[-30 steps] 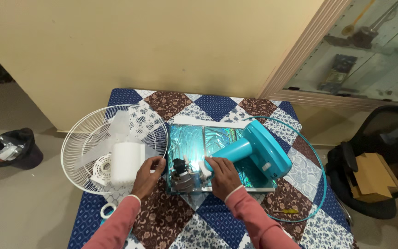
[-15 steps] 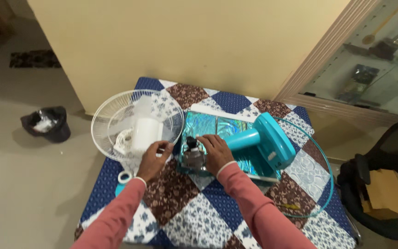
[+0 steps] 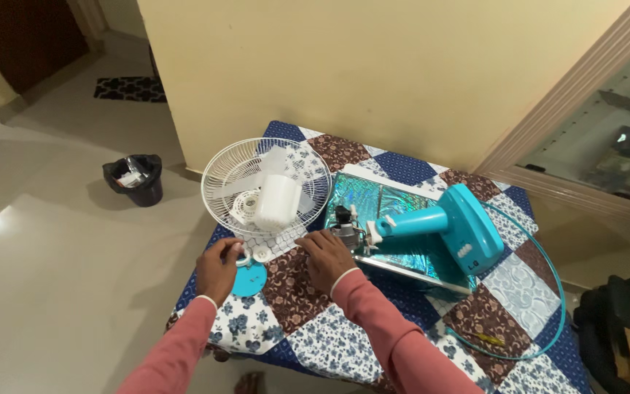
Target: The person assembles a small electric fan by attaching a motor to a teal plastic fan housing on a patterned tablecloth. They use a screwdriver to secure the motor and adjust the fan blade assembly, then connect the power cord to the motor.
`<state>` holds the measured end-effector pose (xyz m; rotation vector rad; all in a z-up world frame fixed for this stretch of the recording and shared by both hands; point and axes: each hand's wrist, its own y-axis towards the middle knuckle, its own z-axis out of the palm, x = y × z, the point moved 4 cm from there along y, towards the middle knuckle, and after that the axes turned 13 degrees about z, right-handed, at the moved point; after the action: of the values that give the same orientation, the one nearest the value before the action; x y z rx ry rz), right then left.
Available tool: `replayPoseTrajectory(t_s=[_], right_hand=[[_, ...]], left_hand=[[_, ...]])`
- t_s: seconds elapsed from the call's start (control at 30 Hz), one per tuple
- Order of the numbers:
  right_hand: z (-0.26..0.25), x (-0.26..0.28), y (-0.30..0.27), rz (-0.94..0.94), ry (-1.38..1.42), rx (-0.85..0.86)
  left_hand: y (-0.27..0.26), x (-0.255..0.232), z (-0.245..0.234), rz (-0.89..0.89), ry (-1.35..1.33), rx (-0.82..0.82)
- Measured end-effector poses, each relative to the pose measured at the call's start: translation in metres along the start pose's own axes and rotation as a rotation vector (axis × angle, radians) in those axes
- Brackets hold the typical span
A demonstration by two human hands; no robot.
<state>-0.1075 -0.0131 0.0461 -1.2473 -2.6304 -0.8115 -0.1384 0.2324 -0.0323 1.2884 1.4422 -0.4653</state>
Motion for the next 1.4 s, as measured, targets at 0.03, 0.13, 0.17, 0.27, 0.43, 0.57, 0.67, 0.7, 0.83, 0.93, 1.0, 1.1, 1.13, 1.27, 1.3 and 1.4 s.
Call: replayPoseTrajectory(t_s=[0.03,0.13,0.17,0.27,0.43,0.57,0.67,0.7,0.83,0.93,1.0,1.1,1.13,1.27,1.3,1.4], right_hand=[[0.004,0.003,0.003,0.004,0.009,0.009],[0.024,0.014,0.014,0.015,0.027,0.039],[0.030,0.016,0.016,0.023,0.026,0.056],[0.053,0.018,0.024,0.039,0.017,0.098],[0.105,0.014,0.030,0.208,-0.026,0.204],[0.145,0.011,0.027,0.446,-0.003,0.307],[0.164,0.016,0.023,0.527,0.037,0.317],[0.167,0.017,0.022,0.537,0.045,0.315],[0.187,0.010,0.023,0.603,0.070,0.393],[0.212,0.003,0.024,0.695,0.011,0.436],[0.226,-0.004,0.024,0.734,-0.049,0.456],[0.249,-0.007,0.020,0.748,-0.047,0.447],[0.255,-0.008,0.018,0.774,-0.053,0.436],[0.276,-0.011,0.015,0.798,-0.072,0.357],[0.280,-0.011,0.016,0.782,-0.071,0.328],[0.289,-0.013,0.016,0.808,-0.084,0.283]], left_hand=[[0.002,0.002,-0.005,-0.004,0.023,0.005],[0.010,0.015,-0.020,-0.005,0.077,0.026],[0.012,0.019,-0.022,-0.001,0.081,0.041],[0.019,0.036,-0.023,-0.005,0.098,0.111],[0.025,0.066,-0.018,-0.052,0.157,0.325],[0.037,0.083,-0.019,0.064,0.200,0.473],[0.046,0.091,-0.018,0.057,0.248,0.593],[0.050,0.093,-0.016,0.026,0.266,0.633],[0.060,0.101,-0.008,0.109,0.253,0.642],[0.059,0.119,0.005,0.126,0.337,0.723],[0.056,0.135,0.019,0.091,0.436,0.819],[0.044,0.154,0.029,0.168,0.406,0.746],[0.039,0.161,0.030,0.175,0.394,0.727],[0.034,0.182,0.038,0.153,0.369,0.677],[0.035,0.186,0.038,0.136,0.373,0.669],[0.037,0.192,0.038,0.021,0.319,0.671]])
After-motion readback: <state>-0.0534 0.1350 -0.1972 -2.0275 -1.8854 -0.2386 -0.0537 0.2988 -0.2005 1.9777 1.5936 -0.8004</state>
